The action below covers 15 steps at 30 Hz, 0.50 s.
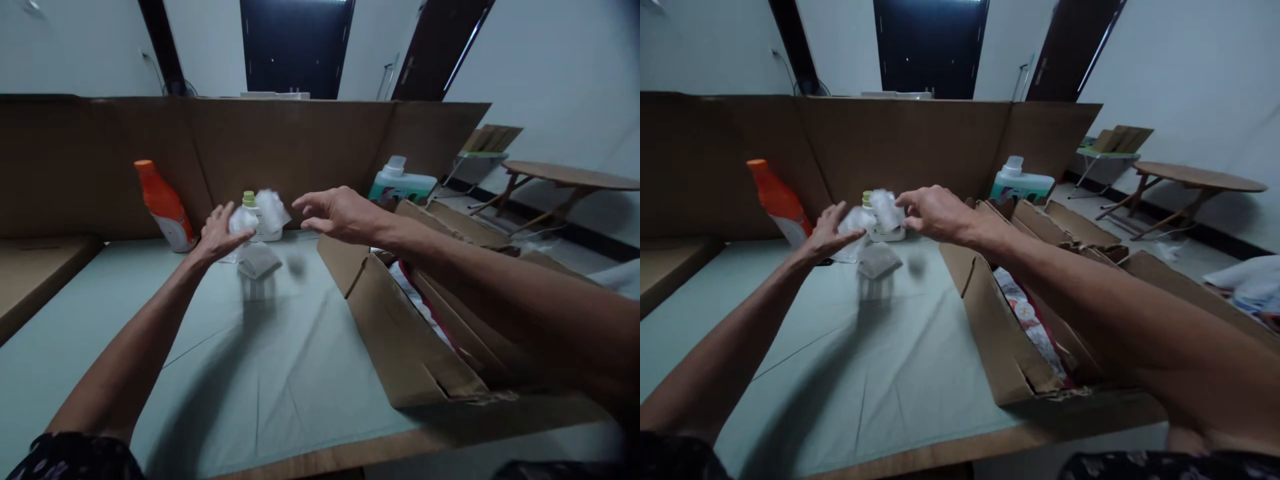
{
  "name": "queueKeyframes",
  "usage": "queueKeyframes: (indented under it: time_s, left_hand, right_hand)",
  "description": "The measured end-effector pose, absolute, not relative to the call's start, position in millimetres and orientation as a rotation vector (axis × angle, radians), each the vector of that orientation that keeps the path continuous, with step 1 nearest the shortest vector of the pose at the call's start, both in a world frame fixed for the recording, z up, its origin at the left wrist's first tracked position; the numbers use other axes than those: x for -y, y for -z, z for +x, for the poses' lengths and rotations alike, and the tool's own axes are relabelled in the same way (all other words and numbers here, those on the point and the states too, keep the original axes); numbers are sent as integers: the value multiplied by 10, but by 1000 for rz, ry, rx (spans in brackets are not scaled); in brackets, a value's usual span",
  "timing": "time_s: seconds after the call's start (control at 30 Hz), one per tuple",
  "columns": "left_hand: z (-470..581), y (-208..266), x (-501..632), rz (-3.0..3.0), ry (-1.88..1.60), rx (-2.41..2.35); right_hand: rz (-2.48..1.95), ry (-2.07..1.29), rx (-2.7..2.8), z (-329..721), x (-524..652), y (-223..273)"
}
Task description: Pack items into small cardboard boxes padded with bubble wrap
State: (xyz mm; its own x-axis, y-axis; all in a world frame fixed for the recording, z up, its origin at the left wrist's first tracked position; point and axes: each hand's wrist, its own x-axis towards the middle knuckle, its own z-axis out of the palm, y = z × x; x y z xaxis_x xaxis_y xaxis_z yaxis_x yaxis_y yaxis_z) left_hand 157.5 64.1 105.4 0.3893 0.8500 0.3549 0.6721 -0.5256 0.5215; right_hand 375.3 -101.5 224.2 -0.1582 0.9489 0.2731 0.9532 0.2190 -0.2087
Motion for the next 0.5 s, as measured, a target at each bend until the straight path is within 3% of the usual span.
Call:
queueKeyframes:
  time_s: [0.13, 0.3, 0.5]
  left_hand:
    - [1451, -705, -526, 2447, -668, -1166]
    - [1239, 10, -464, 2458, -585, -1157]
    - [1160, 563, -450, 2511, -634, -1124]
  right_hand:
    - [-1798, -95, 1995, 4077, 1447, -2390]
    - [-2242, -30, 1396, 5135, 2408, -2580]
    - [-2670, -219, 1195, 6077, 3382, -2090]
